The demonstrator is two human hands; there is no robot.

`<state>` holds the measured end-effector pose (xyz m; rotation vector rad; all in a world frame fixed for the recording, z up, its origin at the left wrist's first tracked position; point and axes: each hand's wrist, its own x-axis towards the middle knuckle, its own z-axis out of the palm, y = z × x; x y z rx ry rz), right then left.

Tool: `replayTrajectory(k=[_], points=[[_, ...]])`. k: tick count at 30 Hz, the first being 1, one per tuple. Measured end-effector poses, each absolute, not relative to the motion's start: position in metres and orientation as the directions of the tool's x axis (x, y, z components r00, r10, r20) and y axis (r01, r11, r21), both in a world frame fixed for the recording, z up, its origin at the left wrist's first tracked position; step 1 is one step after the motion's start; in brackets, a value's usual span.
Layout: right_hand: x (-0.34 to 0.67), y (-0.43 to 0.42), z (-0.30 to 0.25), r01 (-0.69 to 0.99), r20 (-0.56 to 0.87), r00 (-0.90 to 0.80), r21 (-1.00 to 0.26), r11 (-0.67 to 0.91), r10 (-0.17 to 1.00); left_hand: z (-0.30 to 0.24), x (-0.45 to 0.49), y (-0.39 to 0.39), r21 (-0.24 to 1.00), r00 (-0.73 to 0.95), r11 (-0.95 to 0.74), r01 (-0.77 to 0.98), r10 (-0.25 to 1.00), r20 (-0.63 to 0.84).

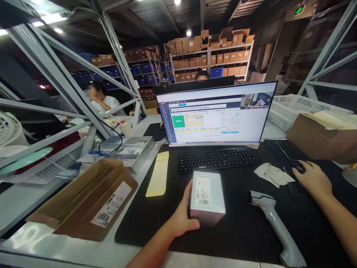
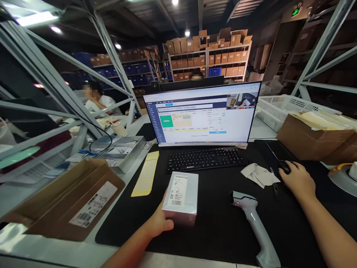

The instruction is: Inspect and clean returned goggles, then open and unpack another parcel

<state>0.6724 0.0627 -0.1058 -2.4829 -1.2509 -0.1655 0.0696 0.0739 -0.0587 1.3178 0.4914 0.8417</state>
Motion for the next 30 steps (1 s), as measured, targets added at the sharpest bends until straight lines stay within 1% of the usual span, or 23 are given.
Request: replayTrajectory(k=[2,4,7,9,12,17,20,23,25,27,28,29,30], points=[[0.671,0.065,-0.106,0.805,0.262,0.589,-0.264,-0.531,0.764,-0.047,0.068,0.072,0.943,0.6,-0.002,-0.332,0.772,0.213],[0.673,0.067,-0.11,0.835,0.27,0.544,-0.264,-0.482,0.794,-0.037,0.068,0.069,0.917,0.552,-0.055,-0.395,0.784,0.285],[0.68,0.071,-0.119,0.884,0.314,0.464,-0.23,-0.408,0.828,-0.03,0.069,0.065,0.879,0.5,-0.087,-0.469,0.794,0.345],[0.685,0.074,-0.123,0.902,0.331,0.429,-0.194,-0.385,0.84,-0.032,0.07,0.064,0.868,0.489,-0.072,-0.492,0.802,0.344],[0.689,0.075,-0.125,0.904,0.328,0.426,-0.169,-0.392,0.843,-0.042,0.072,0.065,0.877,0.452,-0.05,-0.478,0.842,0.294],[0.688,0.072,-0.119,0.901,0.289,0.427,-0.215,-0.377,0.857,-0.065,0.074,0.071,0.901,0.341,-0.059,-0.429,0.913,0.222],[0.684,0.071,-0.114,0.891,0.256,0.446,-0.221,-0.397,0.858,-0.071,0.077,0.073,0.904,0.297,-0.1,-0.415,0.925,0.239],[0.68,0.07,-0.111,0.887,0.252,0.453,-0.221,-0.405,0.855,-0.058,0.077,0.077,0.904,0.216,-0.175,-0.391,0.937,0.274],[0.678,0.07,-0.111,0.887,0.26,0.456,-0.211,-0.411,0.851,-0.04,0.071,0.085,0.908,0.095,-0.246,-0.339,0.951,0.293],[0.678,0.069,-0.113,0.888,0.266,0.456,-0.204,-0.413,0.849,-0.02,0.057,0.102,0.939,0.01,-0.281,-0.201,0.957,0.289],[0.679,0.069,-0.114,0.887,0.267,0.456,-0.212,-0.41,0.849,-0.012,0.048,0.112,0.958,0.006,-0.276,-0.079,0.961,0.278],[0.68,0.069,-0.115,0.886,0.267,0.455,-0.228,-0.402,0.85,-0.007,0.037,0.125,0.961,0.032,-0.262,0.087,0.965,0.261],[0.682,0.07,-0.116,0.884,0.269,0.455,-0.251,-0.394,0.849,-0.003,0.026,0.137,0.927,0.066,-0.245,0.285,0.97,0.235]])
